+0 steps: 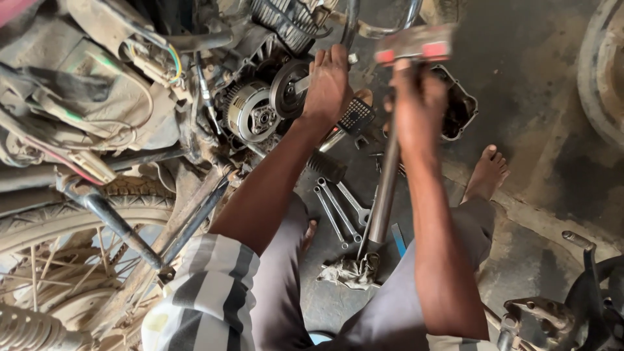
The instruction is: Cleaning and repairing motorcycle engine components.
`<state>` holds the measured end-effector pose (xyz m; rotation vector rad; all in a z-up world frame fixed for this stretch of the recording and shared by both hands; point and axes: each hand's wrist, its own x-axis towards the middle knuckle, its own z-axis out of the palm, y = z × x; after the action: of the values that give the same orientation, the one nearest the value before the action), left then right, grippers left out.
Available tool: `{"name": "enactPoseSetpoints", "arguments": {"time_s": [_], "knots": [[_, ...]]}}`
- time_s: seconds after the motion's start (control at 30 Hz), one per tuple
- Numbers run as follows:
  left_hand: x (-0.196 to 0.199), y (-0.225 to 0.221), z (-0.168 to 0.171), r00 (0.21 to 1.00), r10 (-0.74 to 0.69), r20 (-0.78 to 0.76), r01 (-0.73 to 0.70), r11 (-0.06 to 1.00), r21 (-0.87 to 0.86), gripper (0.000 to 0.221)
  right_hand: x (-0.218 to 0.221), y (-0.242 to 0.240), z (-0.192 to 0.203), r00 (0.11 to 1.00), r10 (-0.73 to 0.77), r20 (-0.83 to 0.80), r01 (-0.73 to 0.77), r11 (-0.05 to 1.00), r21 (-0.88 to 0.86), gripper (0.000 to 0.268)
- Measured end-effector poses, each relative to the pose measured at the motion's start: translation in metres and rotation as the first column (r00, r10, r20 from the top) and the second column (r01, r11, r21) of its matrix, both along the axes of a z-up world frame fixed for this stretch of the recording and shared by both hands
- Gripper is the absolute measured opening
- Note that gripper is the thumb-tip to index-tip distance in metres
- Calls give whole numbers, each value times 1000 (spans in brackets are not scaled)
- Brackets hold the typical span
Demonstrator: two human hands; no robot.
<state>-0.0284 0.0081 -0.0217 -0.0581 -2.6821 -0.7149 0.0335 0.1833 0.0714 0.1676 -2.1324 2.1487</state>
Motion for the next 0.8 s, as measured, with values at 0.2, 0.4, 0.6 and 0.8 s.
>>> {"name": "enactPoseSetpoints", "arguments": {"time_s": [0.2,0.4,0.6,0.8], "knots": [[20,7,38,1000,-17,-3,17,997,71,63,-5,-10,-10,993,102,-66,-99,994,47,36],[7,7,21,995,-10,-97,9,1000,-10,74,-29,32,18,933,-224,-281,179,968,-178,36],[9,5,23,998,20,-57,-17,999,45,76,-28,3,-7,993,97,-70,-52,879,474,46],[7,-5,13,992,41,-119,-36,998,43,62,-13,-19,-54,981,192,-35,-146,842,520,38]]}}
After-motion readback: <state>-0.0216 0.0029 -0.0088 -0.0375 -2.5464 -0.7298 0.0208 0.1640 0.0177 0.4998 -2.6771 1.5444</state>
